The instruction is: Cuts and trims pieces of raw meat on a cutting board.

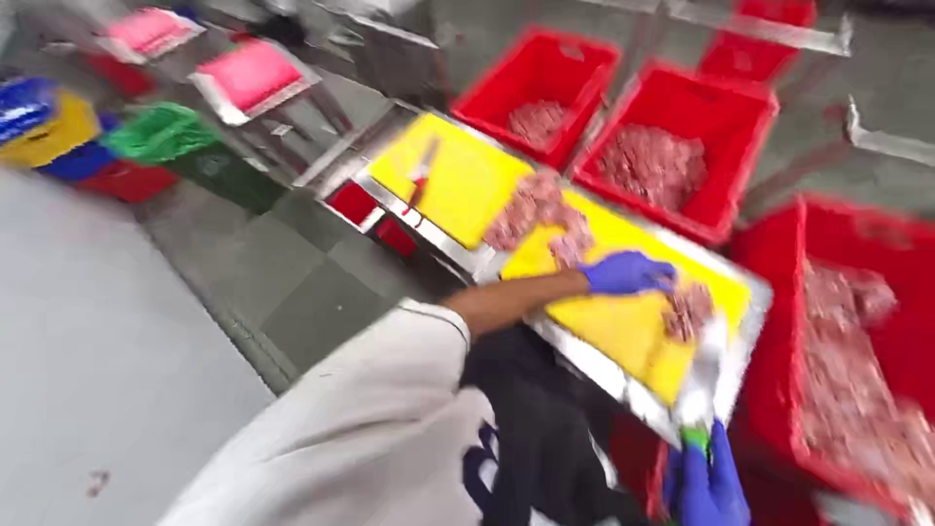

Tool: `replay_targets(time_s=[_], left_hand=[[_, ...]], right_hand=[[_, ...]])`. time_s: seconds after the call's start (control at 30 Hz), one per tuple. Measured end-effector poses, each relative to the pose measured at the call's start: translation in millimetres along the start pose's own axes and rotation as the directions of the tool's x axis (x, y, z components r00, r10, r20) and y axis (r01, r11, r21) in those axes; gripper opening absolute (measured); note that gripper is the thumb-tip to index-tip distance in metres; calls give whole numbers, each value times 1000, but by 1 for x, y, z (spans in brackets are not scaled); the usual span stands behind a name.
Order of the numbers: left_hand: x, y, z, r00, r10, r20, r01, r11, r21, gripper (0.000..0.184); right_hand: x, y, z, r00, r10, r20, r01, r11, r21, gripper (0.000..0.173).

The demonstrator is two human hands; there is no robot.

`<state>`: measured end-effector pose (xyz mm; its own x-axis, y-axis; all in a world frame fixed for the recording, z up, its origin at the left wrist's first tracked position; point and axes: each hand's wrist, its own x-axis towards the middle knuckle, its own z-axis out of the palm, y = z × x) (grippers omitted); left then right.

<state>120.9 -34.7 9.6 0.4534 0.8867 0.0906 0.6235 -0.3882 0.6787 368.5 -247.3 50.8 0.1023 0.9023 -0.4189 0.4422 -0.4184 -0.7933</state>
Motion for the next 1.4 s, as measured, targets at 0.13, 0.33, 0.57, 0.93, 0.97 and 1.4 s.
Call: replay_targets(time_s=[0.13,0.33,0.57,0.93,0.97,1.4], left_hand=[[-67,-19,69,957,123,262,-176,966,188,43],[-76,-20,59,993,111,-45,-110,993,35,29],[-26,-45,73,987,119,-108,-81,948,306,22],[-32,-46,76,973,148,-180,-78,936,343,22],[-32,-49,77,973,146,-180,-76,935,346,22],[-1,-67,34,968,-69,-239,66,998,-22,31]], right_hand=[[15,26,1,967,-234,-97,237,971,24,58],[48,9,27,963,-263,54,268,948,-171,56],[72,5,46,945,-281,166,318,682,-658,54],[158,-54,84,925,-335,180,378,752,-540,51],[157,-55,86,924,-338,178,380,752,-539,51],[85,30,-7,970,-161,181,232,830,-506,50]])
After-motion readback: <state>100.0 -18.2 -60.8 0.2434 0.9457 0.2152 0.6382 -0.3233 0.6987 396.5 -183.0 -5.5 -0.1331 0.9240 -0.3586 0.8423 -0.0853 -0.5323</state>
